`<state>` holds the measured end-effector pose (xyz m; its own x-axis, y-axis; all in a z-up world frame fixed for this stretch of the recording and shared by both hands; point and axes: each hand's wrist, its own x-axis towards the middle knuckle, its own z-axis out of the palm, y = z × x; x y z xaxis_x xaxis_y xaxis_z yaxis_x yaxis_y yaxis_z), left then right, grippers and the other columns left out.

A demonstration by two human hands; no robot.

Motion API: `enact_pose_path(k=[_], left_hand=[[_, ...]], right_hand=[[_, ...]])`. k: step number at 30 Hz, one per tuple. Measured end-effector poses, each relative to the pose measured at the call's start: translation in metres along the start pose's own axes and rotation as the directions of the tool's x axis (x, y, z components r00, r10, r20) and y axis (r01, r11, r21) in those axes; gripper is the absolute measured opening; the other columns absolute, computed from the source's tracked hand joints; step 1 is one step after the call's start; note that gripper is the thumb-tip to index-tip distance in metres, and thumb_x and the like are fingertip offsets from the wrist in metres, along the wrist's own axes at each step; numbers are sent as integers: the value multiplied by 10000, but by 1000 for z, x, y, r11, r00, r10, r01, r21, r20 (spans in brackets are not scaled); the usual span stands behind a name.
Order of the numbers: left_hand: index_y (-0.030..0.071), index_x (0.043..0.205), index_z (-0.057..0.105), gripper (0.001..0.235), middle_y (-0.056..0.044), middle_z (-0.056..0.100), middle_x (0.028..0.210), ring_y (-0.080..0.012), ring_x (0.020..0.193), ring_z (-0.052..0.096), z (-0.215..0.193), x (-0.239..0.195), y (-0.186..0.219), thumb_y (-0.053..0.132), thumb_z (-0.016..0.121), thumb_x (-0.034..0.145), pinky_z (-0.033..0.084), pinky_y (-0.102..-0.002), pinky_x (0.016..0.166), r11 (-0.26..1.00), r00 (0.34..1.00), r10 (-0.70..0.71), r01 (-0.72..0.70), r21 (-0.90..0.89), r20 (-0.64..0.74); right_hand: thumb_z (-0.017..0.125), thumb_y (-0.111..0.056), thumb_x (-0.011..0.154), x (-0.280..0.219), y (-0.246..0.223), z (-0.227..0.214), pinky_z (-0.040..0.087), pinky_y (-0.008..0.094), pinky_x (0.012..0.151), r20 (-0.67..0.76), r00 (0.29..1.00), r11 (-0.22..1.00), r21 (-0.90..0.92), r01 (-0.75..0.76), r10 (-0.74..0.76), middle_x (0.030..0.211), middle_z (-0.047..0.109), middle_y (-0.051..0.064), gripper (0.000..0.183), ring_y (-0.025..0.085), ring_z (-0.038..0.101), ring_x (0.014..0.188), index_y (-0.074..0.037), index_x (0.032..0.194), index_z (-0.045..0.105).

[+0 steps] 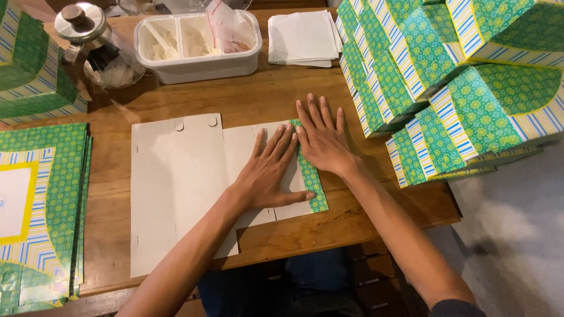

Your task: Assembling cardboard boxes by folding flat templates along pre-scored lines and stacking the finished products.

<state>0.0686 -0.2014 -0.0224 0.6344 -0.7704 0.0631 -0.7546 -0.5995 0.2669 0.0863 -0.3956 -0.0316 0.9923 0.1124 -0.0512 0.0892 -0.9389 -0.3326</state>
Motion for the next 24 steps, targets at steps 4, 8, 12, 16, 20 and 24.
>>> enact_pose_path(k=[4,8,12,16,20,24], left_hand=[[-24,1617,235,1304,-232,204,1698,-373,1595,117,-3,1,1,943,428,765,-31,-585,1262,1000,1000,0,0,6,3],[-26,1617,234,1300,-238,210,1696,-376,1594,120,-6,0,2,936,438,766,-40,-581,1263,1000,1000,-6,6,-1,7],[-24,1616,234,1304,-221,208,1700,-366,1596,121,-9,-1,3,939,439,762,-34,-574,1269,1000,1000,-12,12,-10,3],[-27,1613,237,1309,-219,207,1701,-360,1598,119,-5,-1,1,941,446,756,-34,-574,1271,1000,1000,-11,11,-3,5],[-25,1613,236,1303,-215,190,1706,-354,1600,115,-2,-1,-1,930,460,755,-25,-575,1273,1000,1000,-10,10,-14,8],[-17,1621,215,1306,-204,178,1713,-343,1603,109,0,-1,-1,922,473,750,-18,-565,1275,1000,1000,-15,15,-1,14]], right_hand=[[183,-384,1126,18,4,4,-99,677,1204,-17,1000,1000,-12,-26,25,1743,-91,124,616,379,-124,1582,-189,1696,59],[183,-387,1132,17,0,4,-80,682,1206,-46,998,999,-5,-31,31,1743,-65,143,609,388,-100,1585,-176,1693,77],[203,-365,1124,9,-4,1,-57,662,1217,-48,998,999,-26,-38,37,1739,-46,178,617,391,-68,1590,-161,1689,64],[198,-343,1122,-12,-8,-1,-75,647,1219,-34,999,999,-34,1,-2,1737,-68,173,610,388,-81,1587,-170,1689,52],[162,-388,1118,-48,-18,-9,-83,620,1215,28,999,999,-14,30,-29,1741,-29,150,604,370,-75,1586,-173,1680,115],[234,-344,1123,-99,-20,-9,-26,614,1210,-14,991,991,-33,130,-131,1737,51,147,582,368,8,1577,-164,1673,162]])
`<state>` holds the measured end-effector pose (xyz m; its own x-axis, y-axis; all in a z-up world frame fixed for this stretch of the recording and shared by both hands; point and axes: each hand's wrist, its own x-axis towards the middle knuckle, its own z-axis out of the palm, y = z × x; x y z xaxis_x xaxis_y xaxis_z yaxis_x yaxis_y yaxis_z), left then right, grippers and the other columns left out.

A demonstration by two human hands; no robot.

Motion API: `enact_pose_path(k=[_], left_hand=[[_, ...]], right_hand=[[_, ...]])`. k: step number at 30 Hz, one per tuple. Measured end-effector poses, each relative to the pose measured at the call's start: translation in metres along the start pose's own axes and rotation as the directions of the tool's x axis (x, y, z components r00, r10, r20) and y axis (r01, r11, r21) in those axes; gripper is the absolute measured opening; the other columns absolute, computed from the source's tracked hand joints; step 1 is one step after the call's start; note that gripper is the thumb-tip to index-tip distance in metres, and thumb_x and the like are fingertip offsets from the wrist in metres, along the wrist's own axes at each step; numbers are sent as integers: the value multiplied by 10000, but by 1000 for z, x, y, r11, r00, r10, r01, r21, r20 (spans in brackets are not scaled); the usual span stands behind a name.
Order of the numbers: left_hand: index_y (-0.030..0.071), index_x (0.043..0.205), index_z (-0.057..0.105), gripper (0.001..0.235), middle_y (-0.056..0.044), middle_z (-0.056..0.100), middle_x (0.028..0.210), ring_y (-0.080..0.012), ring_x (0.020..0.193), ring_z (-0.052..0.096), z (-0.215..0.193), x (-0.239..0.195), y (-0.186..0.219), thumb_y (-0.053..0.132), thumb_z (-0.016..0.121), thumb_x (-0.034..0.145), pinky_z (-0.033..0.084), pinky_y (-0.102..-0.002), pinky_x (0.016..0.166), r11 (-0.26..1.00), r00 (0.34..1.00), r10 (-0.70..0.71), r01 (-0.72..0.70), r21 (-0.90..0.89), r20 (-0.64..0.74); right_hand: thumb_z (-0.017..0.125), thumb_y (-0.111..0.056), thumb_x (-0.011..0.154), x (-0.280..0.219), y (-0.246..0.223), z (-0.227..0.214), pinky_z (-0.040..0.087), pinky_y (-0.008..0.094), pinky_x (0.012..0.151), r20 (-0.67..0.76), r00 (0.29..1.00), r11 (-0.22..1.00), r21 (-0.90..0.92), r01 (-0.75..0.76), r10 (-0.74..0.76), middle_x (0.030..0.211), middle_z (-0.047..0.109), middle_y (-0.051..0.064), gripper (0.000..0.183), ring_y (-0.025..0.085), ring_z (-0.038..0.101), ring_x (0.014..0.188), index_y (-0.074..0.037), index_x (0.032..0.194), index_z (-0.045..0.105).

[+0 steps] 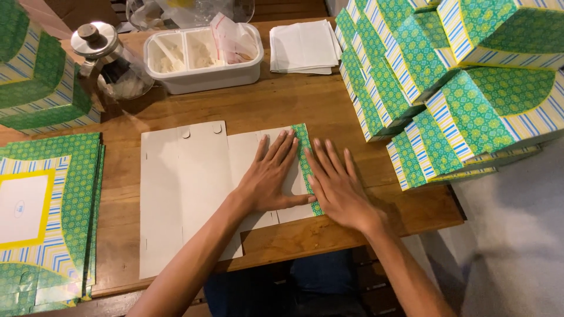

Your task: Assembling cardboard boxes by folding flat templates along pre-scored lines and stacking the finished products.

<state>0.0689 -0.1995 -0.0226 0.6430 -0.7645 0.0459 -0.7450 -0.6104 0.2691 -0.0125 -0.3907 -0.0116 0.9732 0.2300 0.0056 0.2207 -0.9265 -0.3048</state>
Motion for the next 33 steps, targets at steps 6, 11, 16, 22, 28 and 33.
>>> enact_pose_path(k=[6,11,16,22,28,33], left_hand=[[-38,1619,122,1279,-205,114,1712,-305,1599,37,14,-1,-9,897,463,817,-50,-530,1273,992,978,117,-121,-17,-171],[-46,1614,136,1268,-208,129,1707,-313,1595,38,9,-2,-5,885,473,822,-48,-538,1266,992,983,108,-116,-45,-149],[-45,1614,143,1264,-211,138,1706,-320,1595,49,10,-1,-6,874,495,820,-33,-552,1266,991,982,106,-117,-59,-158],[-67,1601,178,1261,-231,156,1700,-345,1593,77,8,-1,-5,868,510,823,-5,-567,1265,991,977,121,-129,-33,-178],[-27,1620,214,1328,-233,174,1706,-372,1600,101,1,1,0,926,497,740,-43,-584,1260,1000,1000,11,-11,-12,-6],[-26,1621,212,1329,-231,168,1708,-369,1602,93,1,2,0,931,488,740,-40,-588,1260,1000,1000,7,-7,1,8]], right_hand=[[263,-312,1098,-62,-13,-6,-30,480,1260,-75,995,995,78,65,-59,1730,139,78,583,240,57,1598,-108,1641,197],[267,-323,1099,-82,-24,-4,-14,476,1265,-99,994,998,44,47,-42,1727,162,62,578,239,79,1596,-125,1641,220],[258,-331,1102,-77,-22,-2,7,486,1257,-111,994,999,43,18,-13,1727,163,65,573,241,87,1596,-135,1640,231],[266,-339,1098,-56,-11,-3,0,515,1246,-88,996,999,41,21,-18,1723,167,71,560,254,83,1592,-187,1637,264],[267,-363,1110,-32,-6,-9,-41,607,1205,-12,997,988,137,-68,71,1735,110,93,548,330,40,1578,-266,1649,275],[241,-376,1112,-14,-1,-12,-48,650,1195,13,997,988,128,-82,81,1735,90,117,548,347,26,1582,-277,1650,262]])
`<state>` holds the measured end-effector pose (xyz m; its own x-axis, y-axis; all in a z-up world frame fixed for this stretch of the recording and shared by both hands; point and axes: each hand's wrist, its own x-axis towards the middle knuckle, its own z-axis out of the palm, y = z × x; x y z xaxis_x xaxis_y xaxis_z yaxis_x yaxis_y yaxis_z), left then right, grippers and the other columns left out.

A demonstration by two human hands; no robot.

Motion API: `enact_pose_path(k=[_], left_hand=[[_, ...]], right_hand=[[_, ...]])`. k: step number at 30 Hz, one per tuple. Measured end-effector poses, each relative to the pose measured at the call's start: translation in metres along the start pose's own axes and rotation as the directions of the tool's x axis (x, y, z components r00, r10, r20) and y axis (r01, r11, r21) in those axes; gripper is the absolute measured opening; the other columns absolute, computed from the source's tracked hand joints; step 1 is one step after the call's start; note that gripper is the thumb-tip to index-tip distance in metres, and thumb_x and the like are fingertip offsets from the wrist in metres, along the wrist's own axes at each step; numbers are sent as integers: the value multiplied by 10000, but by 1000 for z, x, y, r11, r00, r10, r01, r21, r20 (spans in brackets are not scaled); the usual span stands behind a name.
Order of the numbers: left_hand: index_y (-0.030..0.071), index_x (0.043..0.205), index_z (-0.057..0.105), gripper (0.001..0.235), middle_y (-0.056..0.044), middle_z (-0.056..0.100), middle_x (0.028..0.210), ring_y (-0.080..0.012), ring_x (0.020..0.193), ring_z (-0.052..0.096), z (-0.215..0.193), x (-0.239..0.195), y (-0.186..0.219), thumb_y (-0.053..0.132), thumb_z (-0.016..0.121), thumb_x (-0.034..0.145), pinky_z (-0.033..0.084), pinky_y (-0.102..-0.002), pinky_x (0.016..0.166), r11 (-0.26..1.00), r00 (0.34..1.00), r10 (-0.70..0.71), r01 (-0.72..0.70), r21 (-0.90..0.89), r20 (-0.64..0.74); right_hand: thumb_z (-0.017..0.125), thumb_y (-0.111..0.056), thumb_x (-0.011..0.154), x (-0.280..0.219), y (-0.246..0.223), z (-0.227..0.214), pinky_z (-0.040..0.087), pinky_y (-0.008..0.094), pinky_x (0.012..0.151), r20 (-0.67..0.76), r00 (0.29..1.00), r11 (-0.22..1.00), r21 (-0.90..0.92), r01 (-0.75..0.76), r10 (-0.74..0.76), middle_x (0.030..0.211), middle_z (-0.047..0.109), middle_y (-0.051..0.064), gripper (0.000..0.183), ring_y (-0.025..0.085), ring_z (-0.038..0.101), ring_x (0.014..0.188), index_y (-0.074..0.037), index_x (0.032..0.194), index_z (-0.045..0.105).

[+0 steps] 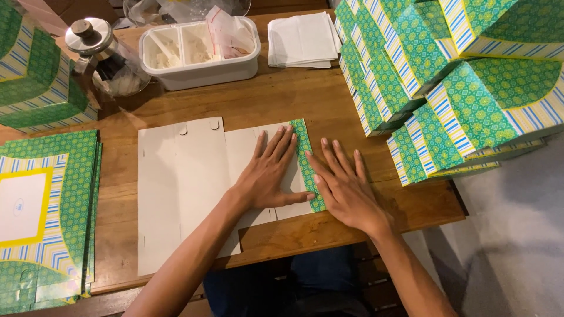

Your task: Assembling cardboard boxes by folding flat templates along pre-scored lines and stacking the finished products.

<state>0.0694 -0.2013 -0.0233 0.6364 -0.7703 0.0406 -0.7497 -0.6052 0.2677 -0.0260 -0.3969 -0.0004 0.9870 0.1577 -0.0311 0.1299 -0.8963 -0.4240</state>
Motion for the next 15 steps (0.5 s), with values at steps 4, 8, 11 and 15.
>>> enact_pose_path(k=[4,8,11,15], left_hand=[[-31,1621,207,1328,-232,162,1709,-371,1602,88,0,0,-1,925,490,744,-46,-586,1260,1000,1000,-4,4,-14,-1],[-31,1620,210,1321,-231,166,1709,-369,1601,94,-1,-1,1,926,481,751,-34,-586,1264,1000,1000,0,0,-7,-3],[-32,1620,208,1319,-233,166,1708,-373,1599,103,-1,-1,2,926,478,756,-24,-588,1265,1000,1000,3,-3,-14,-14],[-36,1619,207,1321,-237,171,1706,-379,1597,105,-3,-1,1,926,476,754,-21,-587,1266,1000,1000,3,-4,-30,-8]], right_hand=[[231,-384,1108,17,3,-1,-47,668,1192,21,1000,999,-37,-11,12,1740,68,117,548,358,12,1584,-297,1648,254],[227,-402,1105,36,6,-3,-70,689,1184,46,998,999,-15,-50,51,1742,7,123,561,366,-32,1584,-315,1659,215],[221,-432,1104,54,13,-2,-95,709,1169,57,996,998,-26,-64,65,1743,-28,122,573,367,-67,1584,-312,1664,208],[205,-448,1107,75,14,-2,-129,759,1131,52,995,996,-31,-78,79,1740,-41,138,586,377,-102,1580,-321,1677,149]])
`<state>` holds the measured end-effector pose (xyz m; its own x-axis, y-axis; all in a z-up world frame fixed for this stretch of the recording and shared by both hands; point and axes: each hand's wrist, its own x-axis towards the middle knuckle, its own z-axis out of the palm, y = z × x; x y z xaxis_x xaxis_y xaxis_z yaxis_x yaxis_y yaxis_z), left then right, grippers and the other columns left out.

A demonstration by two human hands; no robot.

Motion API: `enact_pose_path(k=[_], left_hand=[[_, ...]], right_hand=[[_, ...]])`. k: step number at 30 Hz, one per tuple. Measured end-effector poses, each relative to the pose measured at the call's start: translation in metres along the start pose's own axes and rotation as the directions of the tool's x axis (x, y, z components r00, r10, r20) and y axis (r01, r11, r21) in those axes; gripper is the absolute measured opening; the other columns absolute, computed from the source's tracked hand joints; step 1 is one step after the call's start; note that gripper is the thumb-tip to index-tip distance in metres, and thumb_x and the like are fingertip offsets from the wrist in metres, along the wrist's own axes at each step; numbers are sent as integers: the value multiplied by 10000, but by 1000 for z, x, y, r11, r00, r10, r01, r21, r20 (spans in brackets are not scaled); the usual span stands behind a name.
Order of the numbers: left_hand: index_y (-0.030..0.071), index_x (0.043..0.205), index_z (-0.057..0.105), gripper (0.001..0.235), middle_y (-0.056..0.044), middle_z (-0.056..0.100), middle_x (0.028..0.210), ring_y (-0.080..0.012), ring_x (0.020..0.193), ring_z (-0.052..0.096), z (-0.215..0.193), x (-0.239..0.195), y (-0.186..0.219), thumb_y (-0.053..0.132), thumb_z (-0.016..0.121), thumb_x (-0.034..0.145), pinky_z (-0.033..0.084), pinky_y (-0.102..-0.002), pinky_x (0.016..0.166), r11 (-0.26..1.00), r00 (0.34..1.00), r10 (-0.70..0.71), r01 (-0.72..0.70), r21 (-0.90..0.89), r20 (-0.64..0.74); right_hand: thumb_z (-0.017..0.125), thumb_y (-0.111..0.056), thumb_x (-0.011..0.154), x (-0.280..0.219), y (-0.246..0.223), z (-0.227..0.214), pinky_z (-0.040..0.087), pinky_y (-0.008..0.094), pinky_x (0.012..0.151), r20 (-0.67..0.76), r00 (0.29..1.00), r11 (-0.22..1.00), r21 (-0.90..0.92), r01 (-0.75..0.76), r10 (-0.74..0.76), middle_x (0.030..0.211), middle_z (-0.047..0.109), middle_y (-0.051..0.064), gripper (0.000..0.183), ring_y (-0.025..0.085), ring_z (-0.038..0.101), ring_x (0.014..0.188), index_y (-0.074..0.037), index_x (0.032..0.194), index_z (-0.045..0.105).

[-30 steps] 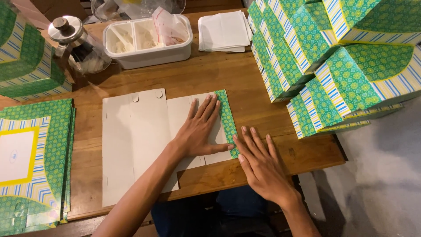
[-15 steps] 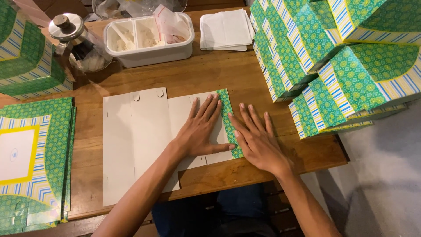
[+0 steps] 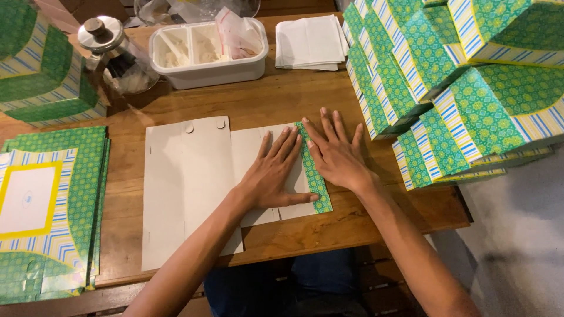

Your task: Assembling cardboard boxes by folding flat templates along pre-scored lines and stacking the finished products.

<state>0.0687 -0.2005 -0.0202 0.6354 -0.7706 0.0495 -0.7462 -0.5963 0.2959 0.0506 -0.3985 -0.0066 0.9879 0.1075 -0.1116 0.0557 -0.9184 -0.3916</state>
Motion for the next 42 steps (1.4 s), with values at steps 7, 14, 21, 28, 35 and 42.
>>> enact_pose_path(k=[7,14,21,28,35,42], left_hand=[[-33,1613,234,1328,-236,205,1697,-374,1594,138,-1,-3,0,945,452,741,6,-581,1271,1000,999,-18,19,20,-40],[-31,1604,269,1319,-234,243,1687,-372,1592,162,0,-4,-3,932,455,722,15,-573,1276,1000,998,-4,3,-16,-66],[-56,1607,170,1293,-212,131,1705,-316,1597,63,18,-4,-12,903,454,789,-39,-538,1272,995,975,95,-97,2,-201],[-53,1603,202,1310,-210,162,1701,-309,1595,82,20,-4,-13,916,478,764,-28,-535,1271,996,973,87,-89,3,-215],[-31,1611,222,1276,-228,184,1695,-361,1591,107,5,-3,-6,880,525,770,-10,-568,1269,998,991,54,-57,-16,-124],[-25,1642,109,1402,-264,233,1679,-389,1582,168,-12,-5,3,909,562,700,9,-576,1269,996,999,-16,11,-90,-48]], right_hand=[[151,-464,1113,-19,-9,0,-127,729,1154,17,1000,1000,-19,18,-17,1740,-47,136,596,380,-91,1578,-271,1676,121],[209,-431,1106,-77,-14,5,-109,612,1201,33,993,992,52,111,-113,1743,34,85,600,335,-27,1579,-202,1661,204],[311,-381,1078,-131,-14,24,-40,487,1245,-81,971,974,6,224,-223,1729,153,43,630,242,43,1597,-132,1643,187],[265,-401,1080,-130,-21,22,-24,479,1242,-72,985,987,23,158,-156,1725,165,37,621,233,53,1592,-152,1644,191],[221,-453,1087,-78,-25,1,-93,587,1212,15,996,996,12,89,-89,1741,69,42,630,290,-15,1589,-181,1653,176],[235,-427,1114,-10,-11,-1,-73,695,1197,20,998,998,-43,56,-55,1749,49,69,576,366,-10,1588,-239,1658,218]])
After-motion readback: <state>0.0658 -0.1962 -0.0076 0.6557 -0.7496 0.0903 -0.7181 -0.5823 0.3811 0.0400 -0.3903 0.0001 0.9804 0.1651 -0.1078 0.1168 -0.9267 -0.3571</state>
